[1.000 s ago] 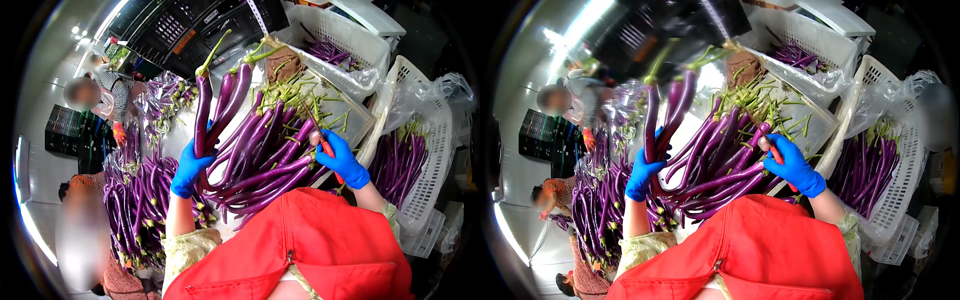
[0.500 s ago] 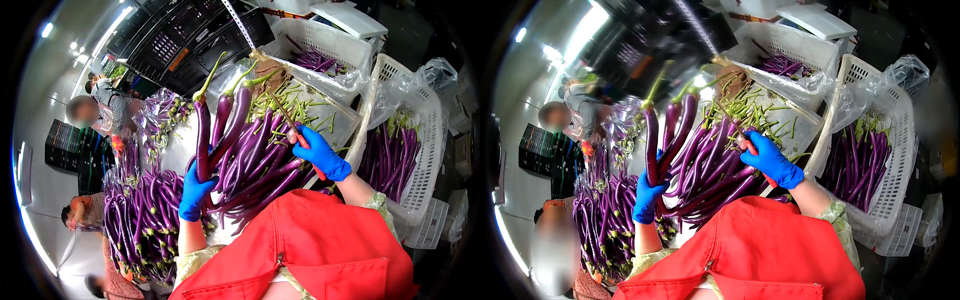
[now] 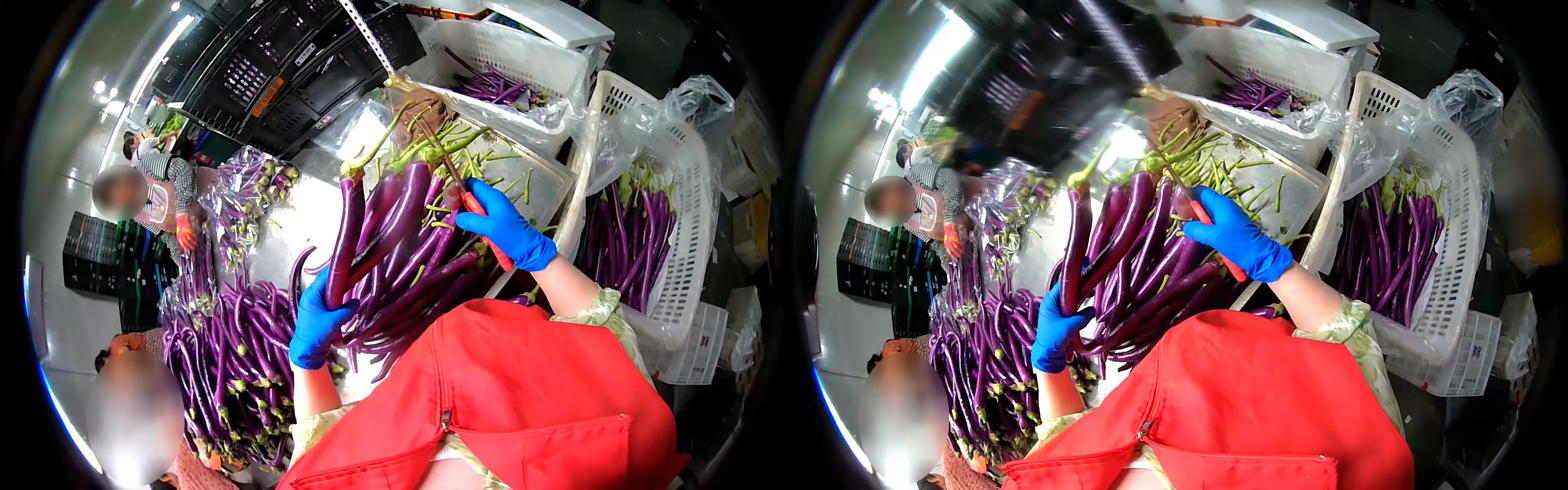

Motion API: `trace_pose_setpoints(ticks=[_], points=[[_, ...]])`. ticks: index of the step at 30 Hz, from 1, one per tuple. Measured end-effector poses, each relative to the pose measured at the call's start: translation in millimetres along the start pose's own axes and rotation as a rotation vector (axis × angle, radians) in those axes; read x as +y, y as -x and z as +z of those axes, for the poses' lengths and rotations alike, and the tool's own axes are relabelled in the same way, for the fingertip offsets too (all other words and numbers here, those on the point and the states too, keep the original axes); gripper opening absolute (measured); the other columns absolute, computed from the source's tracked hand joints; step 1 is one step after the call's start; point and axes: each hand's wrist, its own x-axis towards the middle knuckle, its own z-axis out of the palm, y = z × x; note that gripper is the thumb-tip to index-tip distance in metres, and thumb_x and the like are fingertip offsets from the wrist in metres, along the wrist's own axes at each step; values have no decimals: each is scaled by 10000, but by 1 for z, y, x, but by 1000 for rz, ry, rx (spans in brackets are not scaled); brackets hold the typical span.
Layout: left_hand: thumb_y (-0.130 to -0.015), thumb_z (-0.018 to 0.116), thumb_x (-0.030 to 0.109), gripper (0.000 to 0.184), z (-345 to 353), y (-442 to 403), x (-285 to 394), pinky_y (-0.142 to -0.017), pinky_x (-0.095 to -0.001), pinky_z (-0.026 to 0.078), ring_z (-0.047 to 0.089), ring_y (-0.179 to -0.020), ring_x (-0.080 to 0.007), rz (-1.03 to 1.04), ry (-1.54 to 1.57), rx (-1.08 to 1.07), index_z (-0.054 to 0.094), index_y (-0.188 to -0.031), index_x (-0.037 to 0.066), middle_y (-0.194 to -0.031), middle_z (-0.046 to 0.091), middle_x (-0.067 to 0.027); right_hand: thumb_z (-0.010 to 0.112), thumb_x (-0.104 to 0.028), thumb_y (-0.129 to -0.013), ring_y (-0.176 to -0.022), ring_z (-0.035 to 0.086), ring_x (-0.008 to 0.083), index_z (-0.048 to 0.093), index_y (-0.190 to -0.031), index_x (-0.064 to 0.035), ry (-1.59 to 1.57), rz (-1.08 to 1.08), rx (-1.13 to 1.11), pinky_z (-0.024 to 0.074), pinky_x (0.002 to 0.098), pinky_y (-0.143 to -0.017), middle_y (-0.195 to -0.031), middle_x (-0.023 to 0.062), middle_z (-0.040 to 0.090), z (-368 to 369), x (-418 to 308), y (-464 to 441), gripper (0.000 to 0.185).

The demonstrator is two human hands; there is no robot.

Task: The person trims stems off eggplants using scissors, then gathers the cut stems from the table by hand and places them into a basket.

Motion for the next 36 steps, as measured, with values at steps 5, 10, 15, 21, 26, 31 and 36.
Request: trace_pose_setpoints(ticks=[5,10,15,21,26,31,36], points=[[-680,679,-75,683,1,-3,-1,-981,-301,381,511,-1138,-144,6,30,24,466,-1322,23,-1211,568,-54,584,-92,-806,-892,487,94,534,-1090,-14,144,16,55,417,275,-826,-954,26,549,-1,17,1,299],[-685,665,-69,627,-2,-1,1,-952,-294,398,533,-1085,-145,25,68,99,476,-1277,17,-1156,575,-52,586,-109,-811,-766,470,79,547,-1025,1,222,-18,178,424,246,-691,-836,7,541,-6,22,12,243],[-685,664,-56,585,-9,3,-6,-938,-284,396,529,-1050,-131,37,14,132,501,-1243,14,-1132,582,-50,564,-73,-775,-785,482,87,528,-987,-1,44,35,72,432,268,-720,-840,32,537,-35,32,25,226],[-689,667,-29,595,-9,7,2,-950,-292,390,527,-1054,-128,-1,-19,20,493,-1256,12,-1144,582,-50,583,-130,-726,-930,532,153,514,-1185,14,239,60,-172,429,297,-859,-1002,106,574,-33,28,34,486],[-694,667,-15,669,-10,6,14,-1036,-324,340,488,-1185,-175,3,104,-195,429,-1318,12,-1259,533,-79,594,-98,-750,-1063,515,170,511,-1174,26,32,21,-301,371,310,-977,-1093,67,558,-25,32,26,450],[-675,688,32,608,-12,-1,2,-1037,-359,329,447,-1233,-231,210,-46,-292,509,-1256,46,-1324,462,-122,685,-210,-782,-992,548,155,502,-1176,-4,56,129,-241,435,285,-867,-1071,65,564,-30,52,27,481],[-667,705,29,475,0,-5,14,-990,-393,400,528,-1166,-327,497,-370,-217,586,-1126,11,-1214,561,-178,756,-216,-728,-1023,560,117,457,-1295,-52,-236,366,-271,474,228,-786,-1099,8,594,-38,53,33,661]])
